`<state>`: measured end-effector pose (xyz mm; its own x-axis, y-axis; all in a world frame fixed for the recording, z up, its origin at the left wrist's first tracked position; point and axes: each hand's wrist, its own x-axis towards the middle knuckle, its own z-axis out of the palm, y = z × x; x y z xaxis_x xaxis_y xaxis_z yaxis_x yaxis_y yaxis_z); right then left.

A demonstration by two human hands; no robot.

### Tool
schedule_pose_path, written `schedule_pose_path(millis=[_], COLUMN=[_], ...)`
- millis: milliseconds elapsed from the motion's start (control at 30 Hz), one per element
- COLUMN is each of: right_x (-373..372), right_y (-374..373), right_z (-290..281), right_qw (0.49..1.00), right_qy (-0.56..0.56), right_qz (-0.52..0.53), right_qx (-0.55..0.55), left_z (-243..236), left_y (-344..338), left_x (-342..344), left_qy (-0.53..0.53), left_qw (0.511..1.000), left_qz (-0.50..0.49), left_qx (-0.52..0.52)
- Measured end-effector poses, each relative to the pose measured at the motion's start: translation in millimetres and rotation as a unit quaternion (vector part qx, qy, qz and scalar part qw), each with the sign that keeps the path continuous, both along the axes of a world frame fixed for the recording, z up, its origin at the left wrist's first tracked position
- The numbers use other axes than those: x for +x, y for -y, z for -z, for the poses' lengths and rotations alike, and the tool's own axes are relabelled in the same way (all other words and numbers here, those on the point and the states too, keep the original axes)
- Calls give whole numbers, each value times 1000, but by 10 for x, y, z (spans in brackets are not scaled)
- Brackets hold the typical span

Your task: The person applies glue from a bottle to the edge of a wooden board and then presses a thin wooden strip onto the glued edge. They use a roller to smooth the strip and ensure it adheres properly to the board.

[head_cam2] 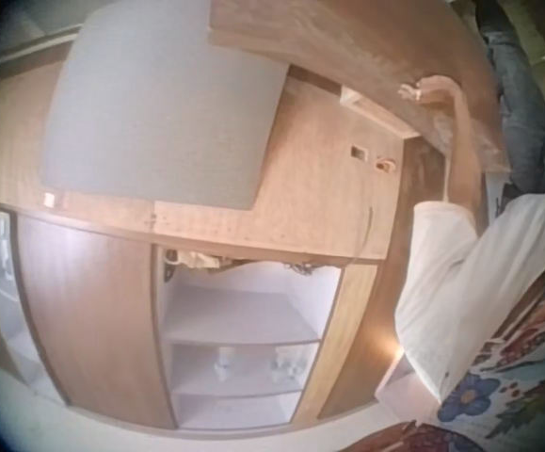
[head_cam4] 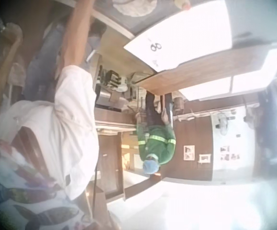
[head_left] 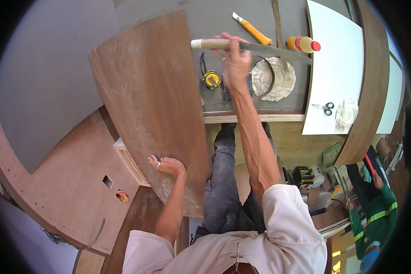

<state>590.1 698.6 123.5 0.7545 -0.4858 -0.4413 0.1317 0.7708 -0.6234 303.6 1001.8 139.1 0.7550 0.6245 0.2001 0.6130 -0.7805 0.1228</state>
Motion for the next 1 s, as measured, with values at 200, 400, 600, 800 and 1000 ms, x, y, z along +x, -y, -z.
schedule_pose_path(millis=[200, 400, 600, 800, 1000], right_x=[-163, -453, -799, -1148, -1217], right_y=[153, -1, -253, -202, -247], right_z=[126, 69, 68, -41, -185], right_qw=[1000, 998, 994, 995, 993], right_qy=[-7, -27, -49, -73, -77], right_qz=[17, -36, -71, -2, -63], right_qx=[-2, 47, 70, 62, 60], left_z=[2, 5, -47, -16, -45], left_y=[16, 23, 47, 24, 68], left_x=[-26, -19, 18, -34, -1], left_qy=[-18, 9, -5, -9, -21], left_qw=[1000, 1000, 1000, 1000, 1000], left_qz=[-11, -11, 0, -12, -16], left_qx=[8, -13, -7, -14, 3])
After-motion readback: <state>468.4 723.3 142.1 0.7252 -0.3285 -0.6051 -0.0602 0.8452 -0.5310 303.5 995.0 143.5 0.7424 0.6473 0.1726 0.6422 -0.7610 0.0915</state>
